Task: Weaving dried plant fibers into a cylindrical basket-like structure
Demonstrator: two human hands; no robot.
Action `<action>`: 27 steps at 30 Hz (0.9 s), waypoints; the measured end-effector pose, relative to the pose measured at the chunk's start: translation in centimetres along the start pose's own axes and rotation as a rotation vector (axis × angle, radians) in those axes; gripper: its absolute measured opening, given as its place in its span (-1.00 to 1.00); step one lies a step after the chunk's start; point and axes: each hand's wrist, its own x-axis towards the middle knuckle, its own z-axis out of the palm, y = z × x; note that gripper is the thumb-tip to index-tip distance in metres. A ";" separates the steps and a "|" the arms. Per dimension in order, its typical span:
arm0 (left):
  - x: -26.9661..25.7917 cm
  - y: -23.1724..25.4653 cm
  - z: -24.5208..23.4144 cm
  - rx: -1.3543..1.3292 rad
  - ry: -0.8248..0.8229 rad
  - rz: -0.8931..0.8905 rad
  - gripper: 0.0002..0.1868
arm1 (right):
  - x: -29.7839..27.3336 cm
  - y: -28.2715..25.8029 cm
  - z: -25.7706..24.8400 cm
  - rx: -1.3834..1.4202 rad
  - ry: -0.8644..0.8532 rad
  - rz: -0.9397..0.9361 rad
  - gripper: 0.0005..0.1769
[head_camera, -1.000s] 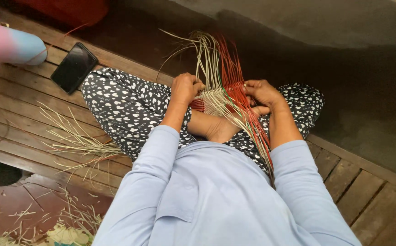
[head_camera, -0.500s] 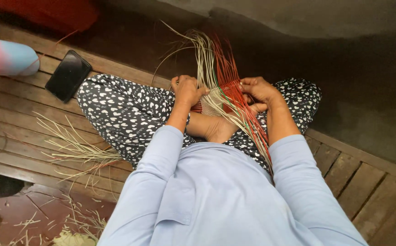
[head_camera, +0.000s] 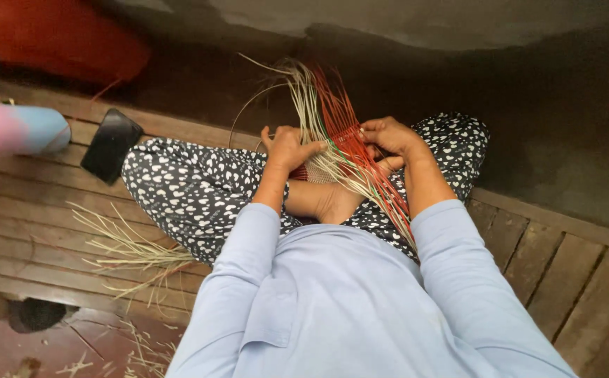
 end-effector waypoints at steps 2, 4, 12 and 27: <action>0.7 -0.4 1.4 0.071 0.000 0.020 -0.47 | -0.1 -0.1 0.1 -0.009 -0.004 0.006 -0.79; 1.5 -0.9 2.7 0.023 0.062 -0.018 -0.61 | -0.2 -0.5 0.5 0.011 0.013 0.029 -0.82; 3.1 -2.8 4.9 0.026 0.157 -0.113 -0.58 | -0.8 -1.6 1.0 -0.022 0.018 0.051 -0.81; 2.8 0.5 4.3 0.036 0.172 0.015 -0.58 | -0.5 -1.7 1.0 -0.066 -0.007 0.044 -0.80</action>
